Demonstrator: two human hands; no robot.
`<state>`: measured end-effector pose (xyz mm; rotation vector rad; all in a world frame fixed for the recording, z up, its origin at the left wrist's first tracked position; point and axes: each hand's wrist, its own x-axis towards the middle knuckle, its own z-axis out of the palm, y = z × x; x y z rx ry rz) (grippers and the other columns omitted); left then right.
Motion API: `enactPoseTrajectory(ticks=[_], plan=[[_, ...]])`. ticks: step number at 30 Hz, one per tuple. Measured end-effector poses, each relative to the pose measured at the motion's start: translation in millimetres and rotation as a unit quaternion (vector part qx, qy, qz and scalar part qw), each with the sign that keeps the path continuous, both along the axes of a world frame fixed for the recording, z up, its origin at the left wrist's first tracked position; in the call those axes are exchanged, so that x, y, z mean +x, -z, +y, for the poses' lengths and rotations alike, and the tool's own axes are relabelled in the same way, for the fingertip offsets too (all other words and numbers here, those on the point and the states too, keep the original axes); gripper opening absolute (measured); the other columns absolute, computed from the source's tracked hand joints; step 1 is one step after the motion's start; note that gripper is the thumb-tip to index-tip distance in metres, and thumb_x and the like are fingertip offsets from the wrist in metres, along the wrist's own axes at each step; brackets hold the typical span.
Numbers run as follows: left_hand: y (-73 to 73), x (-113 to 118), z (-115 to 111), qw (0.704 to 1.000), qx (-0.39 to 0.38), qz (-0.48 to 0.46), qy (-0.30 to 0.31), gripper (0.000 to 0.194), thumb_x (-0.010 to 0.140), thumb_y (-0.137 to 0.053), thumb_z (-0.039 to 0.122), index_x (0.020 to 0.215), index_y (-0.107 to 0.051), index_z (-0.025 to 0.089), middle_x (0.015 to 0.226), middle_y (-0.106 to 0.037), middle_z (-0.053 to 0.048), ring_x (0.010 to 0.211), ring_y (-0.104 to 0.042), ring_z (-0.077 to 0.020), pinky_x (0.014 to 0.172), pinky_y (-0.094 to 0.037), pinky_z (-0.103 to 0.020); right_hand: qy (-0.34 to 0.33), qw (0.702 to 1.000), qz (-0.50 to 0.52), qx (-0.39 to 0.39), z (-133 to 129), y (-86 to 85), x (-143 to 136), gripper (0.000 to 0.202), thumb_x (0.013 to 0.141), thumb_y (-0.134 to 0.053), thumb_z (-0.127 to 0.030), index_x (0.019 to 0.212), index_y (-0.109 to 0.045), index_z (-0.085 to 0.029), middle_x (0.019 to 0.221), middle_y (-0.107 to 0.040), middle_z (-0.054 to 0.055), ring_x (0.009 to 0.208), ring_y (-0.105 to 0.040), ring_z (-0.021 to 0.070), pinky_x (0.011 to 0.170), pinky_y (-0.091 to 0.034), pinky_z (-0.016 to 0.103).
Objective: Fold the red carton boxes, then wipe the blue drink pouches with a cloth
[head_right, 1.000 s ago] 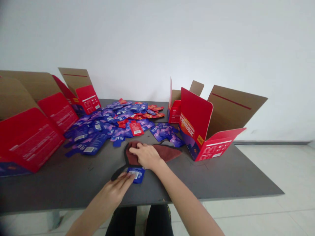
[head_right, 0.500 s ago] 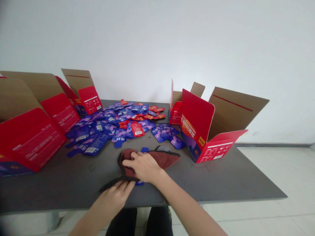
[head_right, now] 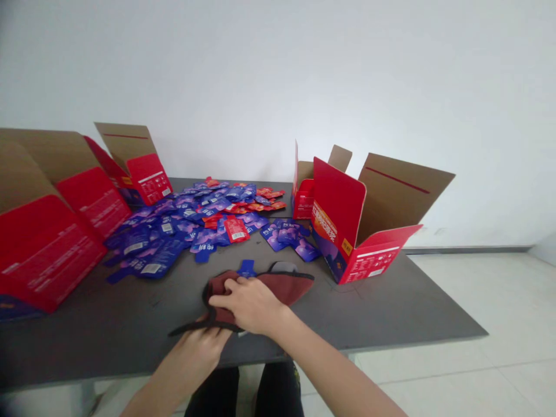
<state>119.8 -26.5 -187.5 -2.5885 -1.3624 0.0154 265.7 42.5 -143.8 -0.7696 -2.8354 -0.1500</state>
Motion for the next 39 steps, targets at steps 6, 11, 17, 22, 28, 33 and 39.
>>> enactPoseTrajectory(ticks=[6, 11, 17, 22, 28, 33, 39], plan=[[0.6, -3.7, 10.6, 0.993, 0.042, -0.088, 0.064, 0.043, 0.069, -0.042, -0.005, 0.106, -0.06, 0.009, 0.089, -0.069, -0.01, 0.084, -0.064, -0.0207, 0.084, -0.05, -0.033, 0.121, 0.991, 0.044, -0.041, 54.2, 24.0, -16.7, 0.026, 0.085, -0.04, -0.019, 0.105, -0.053, -0.028, 0.09, -0.053, 0.003, 0.071, -0.052, 0.0155, 0.062, -0.035, 0.026], [-19.6, -8.0, 16.1, 0.956, 0.084, -0.28, 0.027, 0.027, 0.079, -0.041, 0.006, 0.089, -0.064, 0.016, 0.067, -0.067, -0.004, 0.06, -0.063, -0.0179, 0.06, -0.052, -0.029, 0.177, 0.963, 0.201, -0.017, 48.3, -12.0, 6.1, 0.019, 0.092, -0.032, -0.025, 0.096, -0.051, -0.021, 0.091, -0.054, 0.003, 0.08, -0.052, 0.0147, 0.067, -0.037, 0.025], [-79.1, 12.4, 47.3, 0.669, -0.04, -0.735, -0.106, 0.013, 0.075, -0.058, 0.029, 0.076, -0.064, 0.017, 0.069, -0.068, 0.0, 0.064, -0.065, -0.0159, 0.061, -0.051, -0.024, 0.254, 0.685, 0.671, 0.126, -41.0, -63.0, 87.8, 0.012, 0.084, -0.05, -0.031, 0.091, -0.048, -0.021, 0.084, -0.049, -0.002, 0.076, -0.048, 0.0116, 0.069, -0.037, 0.024], [-92.1, 61.7, 107.0, 0.457, -0.182, -0.862, -0.117, 0.008, 0.067, -0.059, 0.022, 0.066, -0.058, 0.014, 0.066, -0.065, 0.0, 0.064, -0.065, -0.0144, 0.072, -0.052, -0.028, 0.331, 0.587, 0.725, 0.143, -103.2, -31.0, 125.5, 0.016, 0.082, -0.053, -0.033, 0.092, -0.048, -0.022, 0.087, -0.051, -0.002, 0.075, -0.05, 0.012, 0.069, -0.037, 0.026], [-71.3, 119.0, 162.9, 0.538, -0.201, -0.8, -0.174, 0.018, 0.088, -0.045, 0.024, 0.084, -0.057, 0.011, 0.077, -0.064, -0.003, 0.069, -0.064, -0.0128, 0.069, -0.052, -0.03, 0.323, 0.576, 0.744, 0.107, -129.4, 22.4, 131.8, 0.017, 0.081, -0.056, -0.034, 0.091, -0.05, -0.022, 0.095, -0.056, 0.001, 0.087, -0.053, 0.0157, 0.076, -0.037, 0.031], [-44.9, 134.5, 171.5, 0.679, -0.192, -0.669, -0.234, 0.029, 0.087, -0.049, 0.038, 0.098, -0.057, 0.012, 0.081, -0.063, -0.003, 0.067, -0.061, -0.0129, 0.064, -0.052, -0.032, 0.36, 0.602, 0.703, 0.117, -131.9, 26.4, 138.5, 0.014, 0.082, -0.053, -0.035, 0.089, -0.053, -0.022, 0.089, -0.056, 0.001, 0.08, -0.052, 0.0146, 0.071, -0.037, 0.029], [-31.3, 105.6, 153.2, 0.852, -0.078, -0.461, -0.234, 0.026, 0.081, -0.052, 0.037, 0.077, -0.064, 0.015, 0.082, -0.067, -0.016, 0.099, -0.058, -0.0359, 0.084, -0.04, -0.052, 0.41, 0.559, 0.71, 0.128, -136.5, 21.7, 140.7, 0.021, 0.079, -0.056, -0.04, 0.086, -0.053, -0.02, 0.086, -0.055, 0.001, 0.079, -0.051, 0.0154, 0.07, -0.037, 0.029]])
